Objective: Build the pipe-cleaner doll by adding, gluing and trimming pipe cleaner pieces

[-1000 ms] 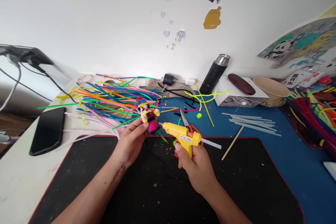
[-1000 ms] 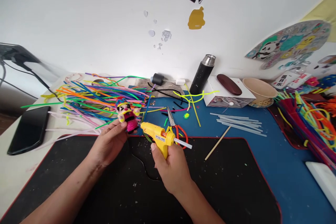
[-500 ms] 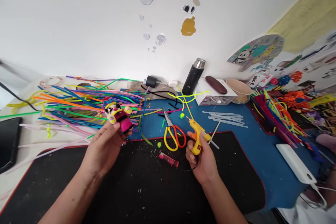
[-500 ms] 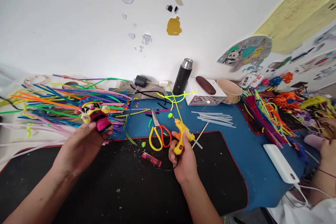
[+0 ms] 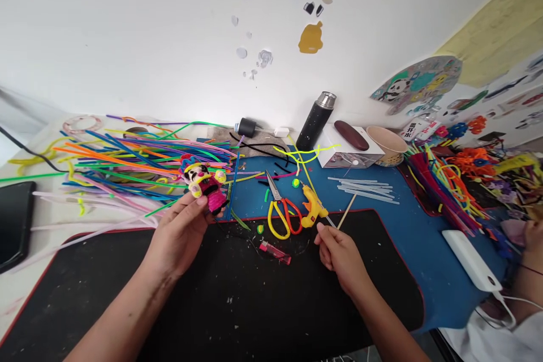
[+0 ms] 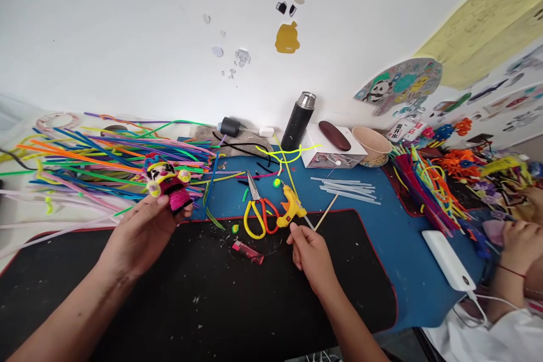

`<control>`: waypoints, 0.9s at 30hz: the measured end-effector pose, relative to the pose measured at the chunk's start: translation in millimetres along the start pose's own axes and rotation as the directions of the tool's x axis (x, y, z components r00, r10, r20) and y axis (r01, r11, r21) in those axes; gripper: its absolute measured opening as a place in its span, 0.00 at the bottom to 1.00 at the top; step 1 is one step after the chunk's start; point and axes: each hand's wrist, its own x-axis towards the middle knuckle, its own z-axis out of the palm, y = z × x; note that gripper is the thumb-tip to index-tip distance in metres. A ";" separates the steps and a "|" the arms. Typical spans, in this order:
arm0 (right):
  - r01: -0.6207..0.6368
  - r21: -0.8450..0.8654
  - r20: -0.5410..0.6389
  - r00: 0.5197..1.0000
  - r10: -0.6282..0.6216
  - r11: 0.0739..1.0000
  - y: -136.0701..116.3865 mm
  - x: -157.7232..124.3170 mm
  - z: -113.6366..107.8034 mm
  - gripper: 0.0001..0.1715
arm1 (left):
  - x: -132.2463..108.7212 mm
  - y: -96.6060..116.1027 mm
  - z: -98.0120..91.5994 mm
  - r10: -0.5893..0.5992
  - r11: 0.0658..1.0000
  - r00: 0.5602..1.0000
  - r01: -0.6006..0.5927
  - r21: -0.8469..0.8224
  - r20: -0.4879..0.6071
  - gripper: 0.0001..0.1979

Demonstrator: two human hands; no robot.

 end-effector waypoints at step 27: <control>0.498 -0.837 0.449 0.862 -0.233 0.227 -42.1 8.6 96.2 0.06 | -6.0 -11.3 -2.3 -0.054 0.996 0.996 0.048 0.079 0.076 0.13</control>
